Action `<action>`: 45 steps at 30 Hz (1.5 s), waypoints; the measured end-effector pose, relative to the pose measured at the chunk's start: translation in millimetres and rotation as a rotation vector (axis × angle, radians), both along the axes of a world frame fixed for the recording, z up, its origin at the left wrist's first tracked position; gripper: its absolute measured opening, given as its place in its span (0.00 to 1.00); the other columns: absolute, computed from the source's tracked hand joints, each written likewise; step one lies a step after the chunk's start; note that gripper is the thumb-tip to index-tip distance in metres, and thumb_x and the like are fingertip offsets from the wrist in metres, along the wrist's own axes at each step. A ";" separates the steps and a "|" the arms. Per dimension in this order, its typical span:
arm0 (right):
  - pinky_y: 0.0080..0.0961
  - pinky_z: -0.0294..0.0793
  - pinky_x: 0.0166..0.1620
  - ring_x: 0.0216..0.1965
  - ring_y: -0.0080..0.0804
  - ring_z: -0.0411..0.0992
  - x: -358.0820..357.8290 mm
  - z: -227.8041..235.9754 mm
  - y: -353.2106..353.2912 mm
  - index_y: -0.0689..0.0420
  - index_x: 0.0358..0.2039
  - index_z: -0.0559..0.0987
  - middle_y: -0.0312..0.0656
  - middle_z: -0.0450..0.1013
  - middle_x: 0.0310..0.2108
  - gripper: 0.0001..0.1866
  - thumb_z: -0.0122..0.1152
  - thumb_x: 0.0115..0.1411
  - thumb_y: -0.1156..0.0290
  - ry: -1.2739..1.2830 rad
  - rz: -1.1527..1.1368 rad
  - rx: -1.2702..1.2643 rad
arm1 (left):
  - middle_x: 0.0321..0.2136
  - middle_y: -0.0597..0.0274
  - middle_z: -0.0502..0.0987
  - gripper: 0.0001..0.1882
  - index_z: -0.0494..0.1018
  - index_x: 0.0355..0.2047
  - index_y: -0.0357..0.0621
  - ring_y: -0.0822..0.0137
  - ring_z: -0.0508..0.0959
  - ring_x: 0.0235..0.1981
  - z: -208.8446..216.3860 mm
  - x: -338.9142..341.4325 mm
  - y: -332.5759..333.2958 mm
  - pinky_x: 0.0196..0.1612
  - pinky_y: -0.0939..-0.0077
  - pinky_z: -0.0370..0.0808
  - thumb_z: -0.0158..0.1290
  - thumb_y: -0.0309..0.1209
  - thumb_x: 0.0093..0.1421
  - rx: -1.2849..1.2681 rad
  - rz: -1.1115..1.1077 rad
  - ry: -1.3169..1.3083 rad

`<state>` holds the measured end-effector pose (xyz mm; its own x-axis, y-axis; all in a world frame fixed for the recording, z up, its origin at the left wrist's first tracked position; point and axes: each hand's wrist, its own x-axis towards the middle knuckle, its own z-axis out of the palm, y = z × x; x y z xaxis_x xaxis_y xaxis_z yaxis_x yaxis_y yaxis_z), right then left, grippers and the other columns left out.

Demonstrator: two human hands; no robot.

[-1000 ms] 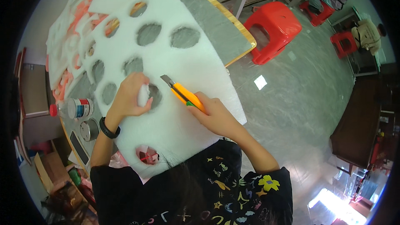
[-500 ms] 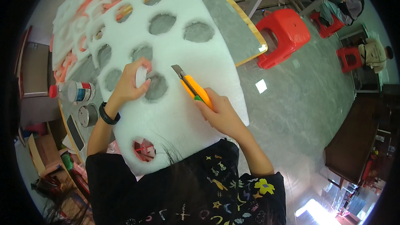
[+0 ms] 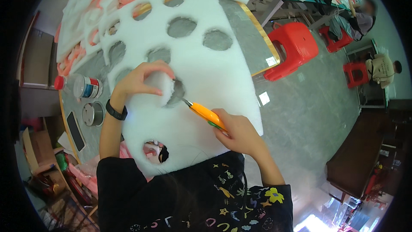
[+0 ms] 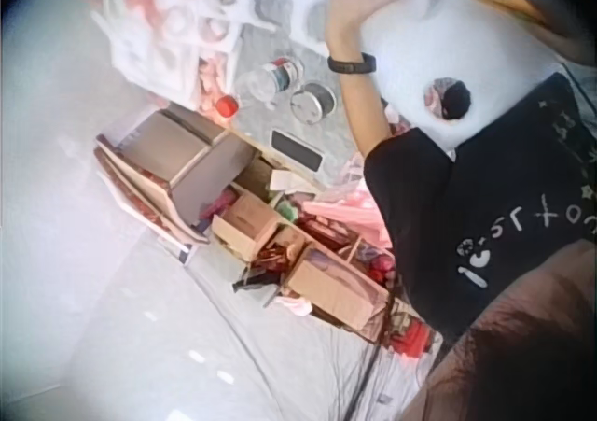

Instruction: The recorder uses a utility knife to cut circular holes and shapes out of a large foam sheet.

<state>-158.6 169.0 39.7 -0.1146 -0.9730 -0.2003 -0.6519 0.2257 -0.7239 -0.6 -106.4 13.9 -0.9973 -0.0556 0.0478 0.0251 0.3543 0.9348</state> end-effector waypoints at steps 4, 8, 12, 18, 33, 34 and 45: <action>0.37 0.68 0.27 0.24 0.47 0.71 8.3 9.0 4.7 0.57 0.46 0.66 0.47 0.72 0.27 0.20 0.57 0.53 0.69 0.128 0.050 0.036 | 0.34 0.63 0.73 0.20 0.72 0.35 0.43 0.68 0.70 0.39 -0.6 0.3 0.8 0.46 0.75 0.64 0.63 0.31 0.39 0.033 0.054 0.007; 0.33 0.69 0.24 0.22 0.42 0.71 14.7 14.9 8.3 0.56 0.45 0.67 0.43 0.72 0.26 0.20 0.59 0.52 0.66 0.345 0.124 -0.007 | 0.33 0.68 0.71 0.18 0.70 0.33 0.43 0.73 0.69 0.39 -3.1 0.2 0.3 0.46 0.78 0.65 0.63 0.29 0.40 0.234 0.148 0.000; 0.27 0.67 0.21 0.18 0.33 0.70 19.1 27.2 -1.9 0.57 0.44 0.68 0.38 0.67 0.21 0.20 0.60 0.52 0.65 0.562 0.174 -0.115 | 0.35 0.70 0.72 0.17 0.70 0.35 0.46 0.77 0.69 0.38 -13.2 -1.3 -4.9 0.44 0.82 0.66 0.63 0.30 0.44 0.300 0.148 0.034; 0.29 0.65 0.22 0.19 0.34 0.68 25.7 36.9 -18.9 0.57 0.43 0.70 0.38 0.66 0.21 0.19 0.60 0.50 0.68 0.673 0.252 -0.041 | 0.35 0.68 0.71 0.18 0.70 0.35 0.43 0.74 0.69 0.41 -9.8 -1.9 -2.8 0.48 0.80 0.64 0.63 0.27 0.43 0.259 0.142 -0.023; 0.22 0.65 0.19 0.16 0.25 0.67 35.9 7.8 -20.2 0.59 0.46 0.66 0.35 0.62 0.19 0.22 0.57 0.53 0.66 0.726 0.243 -0.099 | 0.34 0.69 0.72 0.18 0.71 0.33 0.43 0.74 0.70 0.39 -10.0 -4.5 1.9 0.47 0.80 0.66 0.64 0.26 0.41 0.186 0.165 0.012; 0.22 0.65 0.19 0.16 0.25 0.67 36.6 5.5 -19.9 0.59 0.46 0.66 0.35 0.62 0.19 0.22 0.57 0.53 0.66 0.724 0.243 -0.099 | 0.34 0.69 0.72 0.18 0.71 0.33 0.43 0.74 0.70 0.39 -10.1 -5.0 2.4 0.47 0.80 0.66 0.64 0.26 0.41 0.187 0.166 0.010; 0.20 0.64 0.18 0.15 0.24 0.65 49.0 -18.5 -18.5 0.63 0.45 0.66 0.35 0.62 0.19 0.20 0.53 0.50 0.73 0.836 0.212 -0.196 | 0.31 0.69 0.72 0.16 0.72 0.30 0.43 0.75 0.70 0.37 -12.1 -9.2 7.1 0.45 0.81 0.65 0.65 0.27 0.40 0.107 0.250 -0.009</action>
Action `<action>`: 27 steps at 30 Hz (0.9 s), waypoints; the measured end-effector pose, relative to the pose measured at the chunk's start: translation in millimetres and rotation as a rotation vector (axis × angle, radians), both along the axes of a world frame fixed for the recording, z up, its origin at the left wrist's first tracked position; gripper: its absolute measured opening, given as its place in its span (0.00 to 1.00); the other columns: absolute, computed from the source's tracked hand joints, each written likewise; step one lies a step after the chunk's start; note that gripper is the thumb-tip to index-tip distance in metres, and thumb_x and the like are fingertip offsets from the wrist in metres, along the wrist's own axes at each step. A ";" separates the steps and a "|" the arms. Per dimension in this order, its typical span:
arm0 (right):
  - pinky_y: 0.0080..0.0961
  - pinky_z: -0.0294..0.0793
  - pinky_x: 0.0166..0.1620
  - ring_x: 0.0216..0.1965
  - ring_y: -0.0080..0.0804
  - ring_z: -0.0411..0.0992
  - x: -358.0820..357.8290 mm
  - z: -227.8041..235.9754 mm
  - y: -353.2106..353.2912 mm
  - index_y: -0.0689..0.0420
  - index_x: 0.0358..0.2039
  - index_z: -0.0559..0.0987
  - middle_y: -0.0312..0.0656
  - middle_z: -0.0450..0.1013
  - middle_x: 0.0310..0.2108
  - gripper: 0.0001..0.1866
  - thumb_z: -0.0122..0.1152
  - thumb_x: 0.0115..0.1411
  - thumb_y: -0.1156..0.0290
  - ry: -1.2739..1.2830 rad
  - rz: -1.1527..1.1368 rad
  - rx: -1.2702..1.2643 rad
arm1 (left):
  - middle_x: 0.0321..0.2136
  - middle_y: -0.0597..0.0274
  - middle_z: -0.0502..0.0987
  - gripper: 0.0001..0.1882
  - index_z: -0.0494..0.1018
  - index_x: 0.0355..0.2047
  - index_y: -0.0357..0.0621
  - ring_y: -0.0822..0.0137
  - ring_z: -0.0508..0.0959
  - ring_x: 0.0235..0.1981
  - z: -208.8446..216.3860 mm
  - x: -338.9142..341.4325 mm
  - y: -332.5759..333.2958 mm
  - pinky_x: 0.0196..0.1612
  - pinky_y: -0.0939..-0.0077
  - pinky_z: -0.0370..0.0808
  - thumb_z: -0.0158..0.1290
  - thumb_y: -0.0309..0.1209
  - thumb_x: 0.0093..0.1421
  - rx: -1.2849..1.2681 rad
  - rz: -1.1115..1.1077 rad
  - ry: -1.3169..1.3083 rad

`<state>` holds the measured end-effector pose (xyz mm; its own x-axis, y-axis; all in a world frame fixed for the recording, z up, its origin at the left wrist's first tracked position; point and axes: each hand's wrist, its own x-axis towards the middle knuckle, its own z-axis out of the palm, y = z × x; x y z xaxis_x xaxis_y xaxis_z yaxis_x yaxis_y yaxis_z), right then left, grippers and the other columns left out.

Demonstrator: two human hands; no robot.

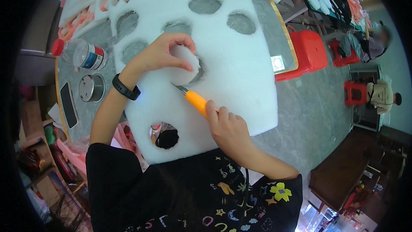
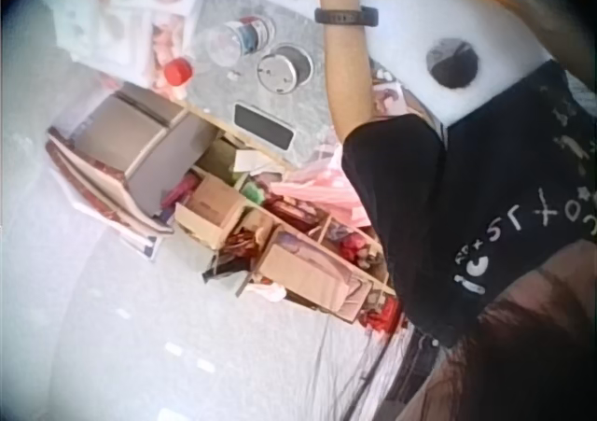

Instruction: The recorder uses a utility knife to cut circular holes and shapes out of a large foam sheet.

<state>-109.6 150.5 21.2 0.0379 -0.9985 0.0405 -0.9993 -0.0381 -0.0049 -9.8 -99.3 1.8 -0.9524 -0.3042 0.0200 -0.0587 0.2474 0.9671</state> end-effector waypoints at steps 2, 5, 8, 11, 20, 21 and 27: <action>0.20 0.64 0.18 0.15 0.24 0.65 2.1 1.2 -0.1 0.63 0.45 0.66 0.35 0.62 0.19 0.20 0.53 0.51 0.73 0.004 -0.011 -0.005 | 0.31 0.69 0.72 0.16 0.72 0.30 0.43 0.75 0.70 0.37 5.1 -2.2 2.2 0.44 0.81 0.65 0.65 0.27 0.41 -0.021 0.000 -0.028; 0.20 0.64 0.17 0.14 0.24 0.66 -1.0 -0.7 1.3 0.62 0.45 0.66 0.35 0.62 0.19 0.19 0.52 0.51 0.73 0.001 -0.009 -0.016 | 0.30 0.70 0.72 0.15 0.72 0.30 0.44 0.76 0.69 0.36 4.9 -4.0 3.1 0.42 0.81 0.65 0.64 0.28 0.42 -0.057 -0.011 -0.066; 0.21 0.65 0.17 0.14 0.26 0.67 -5.5 1.1 1.9 0.61 0.44 0.66 0.35 0.63 0.18 0.17 0.52 0.53 0.71 -0.013 -0.009 -0.015 | 0.30 0.70 0.71 0.15 0.71 0.30 0.44 0.76 0.69 0.35 11.3 -10.4 0.6 0.40 0.81 0.65 0.64 0.31 0.43 -0.085 -0.091 -0.122; 0.24 0.66 0.17 0.14 0.29 0.69 -8.5 6.2 8.0 0.60 0.41 0.66 0.36 0.64 0.17 0.15 0.52 0.56 0.68 -0.086 -0.031 0.019 | 0.29 0.69 0.72 0.16 0.71 0.30 0.43 0.76 0.69 0.34 25.7 -21.3 -4.7 0.38 0.81 0.65 0.64 0.34 0.43 -0.162 -0.236 -0.237; 0.31 0.68 0.18 0.16 0.38 0.70 -6.0 16.0 39.3 0.58 0.39 0.66 0.40 0.69 0.18 0.16 0.55 0.56 0.62 -0.353 -0.122 0.083 | 0.27 0.65 0.73 0.20 0.71 0.27 0.40 0.72 0.70 0.30 44.6 -46.9 -10.5 0.33 0.76 0.66 0.65 0.38 0.40 -0.519 -0.542 -0.488; 0.32 0.68 0.18 0.16 0.38 0.70 -6.2 16.0 41.4 0.58 0.39 0.66 0.40 0.69 0.18 0.16 0.55 0.56 0.61 -0.373 -0.139 0.078 | 0.26 0.63 0.73 0.20 0.70 0.26 0.39 0.70 0.70 0.29 47.1 -50.2 -8.2 0.33 0.75 0.66 0.65 0.39 0.39 -0.560 -0.550 -0.543; 0.32 0.68 0.19 0.17 0.39 0.71 -9.4 4.1 51.5 0.56 0.40 0.67 0.40 0.70 0.20 0.16 0.57 0.55 0.61 -0.407 -0.190 0.049 | 0.29 0.58 0.72 0.20 0.68 0.28 0.41 0.60 0.71 0.32 47.3 -28.1 2.0 0.36 0.71 0.67 0.64 0.38 0.41 -0.683 -0.382 -0.237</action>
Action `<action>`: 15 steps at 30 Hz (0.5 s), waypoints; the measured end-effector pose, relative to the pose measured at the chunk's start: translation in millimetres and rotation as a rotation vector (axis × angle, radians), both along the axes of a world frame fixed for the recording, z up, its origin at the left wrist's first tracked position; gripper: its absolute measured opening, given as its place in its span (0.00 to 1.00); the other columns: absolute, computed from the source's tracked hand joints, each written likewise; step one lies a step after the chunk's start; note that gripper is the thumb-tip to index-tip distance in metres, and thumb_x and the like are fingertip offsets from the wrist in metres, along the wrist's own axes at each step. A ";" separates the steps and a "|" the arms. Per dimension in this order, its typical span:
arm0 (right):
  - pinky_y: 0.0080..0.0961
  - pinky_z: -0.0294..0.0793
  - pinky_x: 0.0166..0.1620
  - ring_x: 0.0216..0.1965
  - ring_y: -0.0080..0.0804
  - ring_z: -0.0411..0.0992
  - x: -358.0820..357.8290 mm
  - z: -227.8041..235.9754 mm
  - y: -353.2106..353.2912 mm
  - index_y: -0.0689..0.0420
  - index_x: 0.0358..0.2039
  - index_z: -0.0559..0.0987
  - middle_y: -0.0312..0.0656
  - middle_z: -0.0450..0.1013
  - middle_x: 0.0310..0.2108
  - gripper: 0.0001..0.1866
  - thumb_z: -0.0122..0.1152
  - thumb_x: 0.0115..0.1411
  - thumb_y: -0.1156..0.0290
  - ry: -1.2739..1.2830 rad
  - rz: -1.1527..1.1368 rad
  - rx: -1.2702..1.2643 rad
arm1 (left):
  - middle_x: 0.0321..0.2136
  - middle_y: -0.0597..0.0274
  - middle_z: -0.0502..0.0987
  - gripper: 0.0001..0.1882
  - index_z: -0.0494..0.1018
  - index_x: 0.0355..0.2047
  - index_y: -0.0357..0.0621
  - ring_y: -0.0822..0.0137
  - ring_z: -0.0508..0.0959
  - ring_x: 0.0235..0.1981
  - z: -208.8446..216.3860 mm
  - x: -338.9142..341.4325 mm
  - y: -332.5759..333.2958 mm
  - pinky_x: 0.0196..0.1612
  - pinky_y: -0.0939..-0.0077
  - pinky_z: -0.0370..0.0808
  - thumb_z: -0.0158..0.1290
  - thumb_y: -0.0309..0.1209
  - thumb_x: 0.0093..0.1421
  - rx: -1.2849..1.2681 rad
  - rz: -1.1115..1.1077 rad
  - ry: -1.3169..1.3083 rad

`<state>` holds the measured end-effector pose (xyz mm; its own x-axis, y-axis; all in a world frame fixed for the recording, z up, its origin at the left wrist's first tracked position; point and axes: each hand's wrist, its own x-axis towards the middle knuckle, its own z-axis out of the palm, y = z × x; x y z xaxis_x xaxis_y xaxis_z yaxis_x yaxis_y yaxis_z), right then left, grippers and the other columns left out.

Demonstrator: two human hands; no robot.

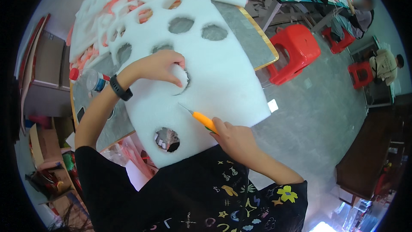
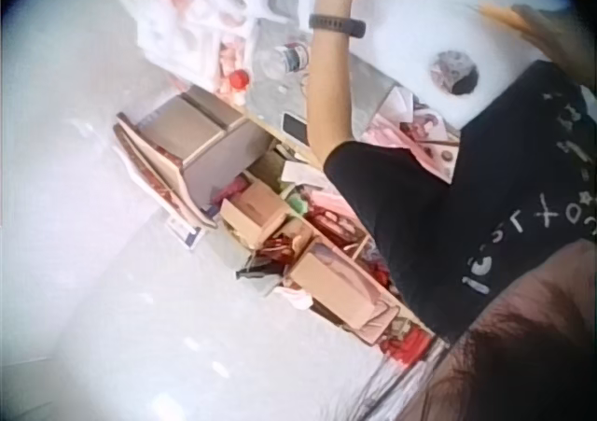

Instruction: The recorder uses a utility knife to cut circular holes and shapes out of a large foam sheet.

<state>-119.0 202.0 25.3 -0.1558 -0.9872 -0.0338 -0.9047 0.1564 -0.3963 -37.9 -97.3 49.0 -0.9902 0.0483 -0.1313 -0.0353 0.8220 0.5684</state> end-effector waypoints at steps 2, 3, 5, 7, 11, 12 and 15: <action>0.33 0.69 0.20 0.18 0.40 0.71 -3.2 0.4 5.3 0.56 0.41 0.67 0.41 0.71 0.20 0.17 0.57 0.55 0.62 -0.016 -0.041 -0.015 | 0.29 0.59 0.72 0.20 0.68 0.29 0.41 0.60 0.71 0.33 5.3 1.2 4.5 0.36 0.71 0.67 0.63 0.38 0.42 -0.026 -0.008 0.097; 0.33 0.70 0.21 0.19 0.41 0.72 -5.9 0.6 7.4 0.55 0.41 0.67 0.42 0.72 0.21 0.17 0.57 0.55 0.62 -0.028 -0.056 -0.025 | 0.30 0.59 0.72 0.19 0.68 0.30 0.41 0.60 0.70 0.33 9.6 1.9 6.6 0.37 0.71 0.66 0.62 0.38 0.43 -0.047 0.008 0.198; 0.34 0.70 0.22 0.20 0.43 0.72 -10.4 8.5 12.9 0.55 0.43 0.67 0.43 0.72 0.22 0.18 0.57 0.55 0.63 -0.074 -0.106 -0.046 | 0.30 0.59 0.72 0.19 0.68 0.30 0.41 0.60 0.71 0.33 22.2 -1.4 10.2 0.37 0.71 0.67 0.62 0.38 0.44 -0.057 0.050 0.236; 0.35 0.70 0.23 0.21 0.44 0.72 -13.9 15.8 16.9 0.55 0.44 0.67 0.44 0.73 0.24 0.19 0.57 0.55 0.63 -0.118 -0.147 -0.070 | 0.29 0.60 0.72 0.19 0.68 0.30 0.41 0.61 0.71 0.33 33.6 -4.4 12.9 0.38 0.72 0.67 0.62 0.37 0.44 -0.071 0.098 0.278; 0.37 0.70 0.25 0.23 0.47 0.72 -23.6 24.4 27.9 0.55 0.46 0.66 0.47 0.73 0.26 0.20 0.58 0.55 0.65 -0.091 -0.350 -0.141 | 0.29 0.60 0.72 0.19 0.68 0.31 0.41 0.64 0.71 0.32 42.0 -22.3 22.6 0.37 0.74 0.67 0.63 0.37 0.44 -0.054 0.169 0.438; 0.38 0.69 0.25 0.23 0.47 0.72 -26.5 26.9 30.2 0.55 0.47 0.66 0.48 0.73 0.26 0.20 0.58 0.55 0.65 -0.080 -0.410 -0.169 | 0.29 0.61 0.72 0.19 0.69 0.31 0.41 0.65 0.71 0.31 43.8 -27.1 25.6 0.36 0.75 0.67 0.63 0.37 0.44 -0.057 0.190 0.487; 0.37 0.69 0.25 0.24 0.48 0.72 -32.9 33.6 37.7 0.56 0.46 0.67 0.50 0.73 0.26 0.19 0.58 0.55 0.67 -0.063 -0.525 -0.205 | 0.28 0.57 0.72 0.20 0.68 0.29 0.41 0.59 0.72 0.31 49.3 -42.3 35.1 0.36 0.70 0.68 0.63 0.42 0.44 -0.045 0.196 0.542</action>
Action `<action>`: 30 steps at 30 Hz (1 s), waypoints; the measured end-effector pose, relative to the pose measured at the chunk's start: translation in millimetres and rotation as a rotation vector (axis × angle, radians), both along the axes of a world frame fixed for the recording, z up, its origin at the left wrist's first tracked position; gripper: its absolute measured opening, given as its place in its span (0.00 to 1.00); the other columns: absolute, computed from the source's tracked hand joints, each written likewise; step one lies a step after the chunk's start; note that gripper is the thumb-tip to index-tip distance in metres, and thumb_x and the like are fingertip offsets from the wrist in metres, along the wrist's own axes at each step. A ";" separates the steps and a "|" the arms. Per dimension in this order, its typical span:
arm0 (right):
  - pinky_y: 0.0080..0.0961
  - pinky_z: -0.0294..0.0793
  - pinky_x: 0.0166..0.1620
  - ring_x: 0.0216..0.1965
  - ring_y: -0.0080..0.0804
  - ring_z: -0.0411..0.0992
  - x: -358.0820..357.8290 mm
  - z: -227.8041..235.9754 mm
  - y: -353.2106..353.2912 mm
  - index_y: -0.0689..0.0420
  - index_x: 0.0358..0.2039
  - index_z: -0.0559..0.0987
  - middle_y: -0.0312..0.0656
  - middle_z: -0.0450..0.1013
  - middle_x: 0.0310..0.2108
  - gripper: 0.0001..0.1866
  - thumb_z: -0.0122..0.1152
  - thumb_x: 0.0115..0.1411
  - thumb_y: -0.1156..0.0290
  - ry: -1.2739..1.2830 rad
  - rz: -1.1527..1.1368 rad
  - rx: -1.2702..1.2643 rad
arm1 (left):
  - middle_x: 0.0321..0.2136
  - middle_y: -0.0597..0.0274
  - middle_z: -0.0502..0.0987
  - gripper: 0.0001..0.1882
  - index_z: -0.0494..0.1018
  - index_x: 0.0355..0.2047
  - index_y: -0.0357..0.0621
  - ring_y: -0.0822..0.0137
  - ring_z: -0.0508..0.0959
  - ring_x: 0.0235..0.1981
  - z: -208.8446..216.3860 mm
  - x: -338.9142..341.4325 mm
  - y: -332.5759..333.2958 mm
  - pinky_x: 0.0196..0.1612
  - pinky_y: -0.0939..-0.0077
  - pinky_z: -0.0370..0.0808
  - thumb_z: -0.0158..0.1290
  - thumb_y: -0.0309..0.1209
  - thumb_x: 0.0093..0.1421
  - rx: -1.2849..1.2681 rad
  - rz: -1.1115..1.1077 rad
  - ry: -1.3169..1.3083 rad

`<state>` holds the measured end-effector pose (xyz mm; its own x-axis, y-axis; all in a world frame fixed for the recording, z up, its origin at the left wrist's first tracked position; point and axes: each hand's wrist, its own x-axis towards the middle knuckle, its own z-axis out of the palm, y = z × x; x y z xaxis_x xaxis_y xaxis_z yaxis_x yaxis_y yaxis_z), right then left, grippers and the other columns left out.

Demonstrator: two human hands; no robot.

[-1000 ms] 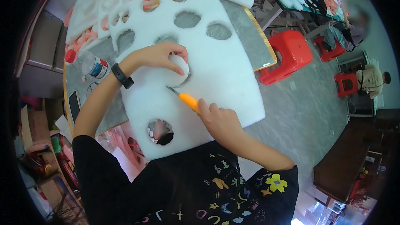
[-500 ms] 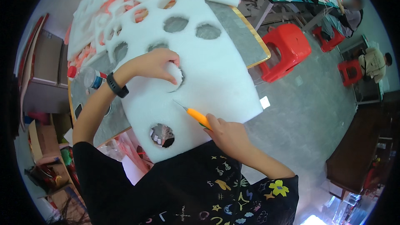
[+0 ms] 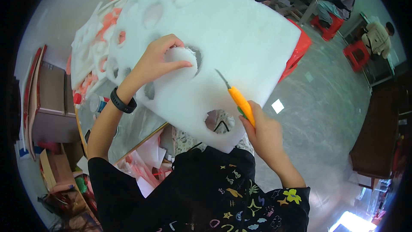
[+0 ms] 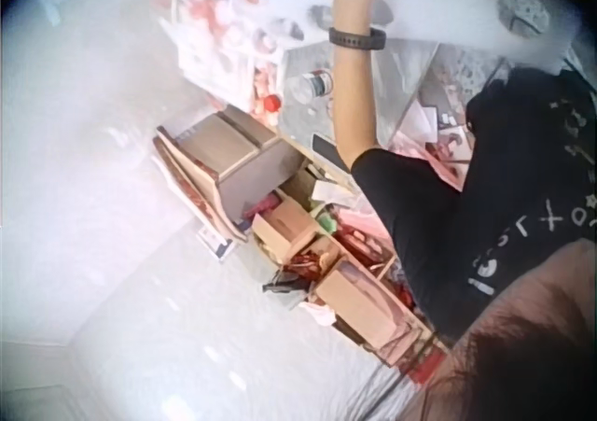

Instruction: The recorder uses a utility knife to cut circular holes and shapes out of a large foam sheet.

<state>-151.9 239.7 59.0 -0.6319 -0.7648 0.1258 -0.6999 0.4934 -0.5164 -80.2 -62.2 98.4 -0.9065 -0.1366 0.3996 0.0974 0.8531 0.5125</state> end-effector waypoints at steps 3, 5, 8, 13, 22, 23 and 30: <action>0.35 0.69 0.26 0.24 0.48 0.72 -9.3 4.7 7.5 0.57 0.46 0.67 0.50 0.72 0.25 0.19 0.58 0.55 0.69 0.049 -0.073 -0.127 | 0.25 0.57 0.73 0.21 0.69 0.26 0.40 0.59 0.72 0.28 5.0 -14.9 10.4 0.33 0.70 0.68 0.62 0.43 0.44 -0.019 0.031 0.024; 0.34 0.69 0.26 0.25 0.48 0.72 -14.4 10.0 10.3 0.58 0.46 0.68 0.50 0.72 0.25 0.18 0.58 0.55 0.69 0.043 -0.115 -0.177 | 0.23 0.56 0.72 0.21 0.69 0.24 0.39 0.59 0.72 0.26 3.8 -29.9 13.6 0.31 0.70 0.68 0.61 0.45 0.45 -0.030 0.058 0.034; 0.33 0.69 0.26 0.25 0.48 0.73 -20.1 20.0 14.3 0.58 0.46 0.68 0.50 0.72 0.25 0.19 0.58 0.55 0.70 0.058 -0.156 -0.242 | 0.19 0.53 0.72 0.25 0.68 0.20 0.36 0.57 0.71 0.22 4.7 -56.6 21.0 0.28 0.69 0.68 0.59 0.49 0.46 -0.032 0.121 0.041; 0.34 0.69 0.26 0.24 0.47 0.72 -27.7 15.8 26.3 0.57 0.45 0.68 0.50 0.72 0.25 0.19 0.59 0.54 0.68 0.179 -0.123 -0.265 | 0.17 0.48 0.72 0.30 0.68 0.17 0.33 0.54 0.72 0.21 5.0 -83.8 31.9 0.28 0.65 0.69 0.57 0.54 0.46 -0.050 0.196 -0.091; 0.38 0.68 0.27 0.27 0.46 0.72 -20.3 -11.8 19.8 0.54 0.42 0.68 0.44 0.73 0.25 0.16 0.56 0.55 0.63 0.017 0.091 0.008 | 0.24 0.47 0.77 0.26 0.75 0.26 0.34 0.53 0.77 0.28 -57.4 -30.3 21.8 0.34 0.66 0.72 0.59 0.50 0.45 0.023 0.156 -0.384; 0.38 0.68 0.27 0.27 0.46 0.72 -19.8 -13.6 18.3 0.54 0.42 0.68 0.44 0.73 0.25 0.16 0.56 0.55 0.63 0.012 0.084 0.012 | 0.25 0.48 0.77 0.25 0.75 0.27 0.35 0.54 0.78 0.28 -62.6 -24.7 24.2 0.34 0.67 0.73 0.60 0.49 0.45 0.112 0.153 -0.377; 0.39 0.68 0.29 0.28 0.47 0.72 -24.7 -19.8 -5.9 0.54 0.42 0.68 0.45 0.73 0.26 0.16 0.56 0.54 0.63 -0.003 0.220 0.149 | 0.25 0.55 0.79 0.18 0.77 0.32 0.39 0.65 0.79 0.25 -75.8 -10.0 15.0 0.31 0.75 0.74 0.61 0.40 0.46 0.224 0.145 -0.294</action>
<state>-176.6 233.8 39.2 -0.4488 -0.8936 -0.0004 -0.7971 0.4005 -0.4520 -90.3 -47.2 22.6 -0.9425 -0.3263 0.0716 -0.1948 0.7108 0.6759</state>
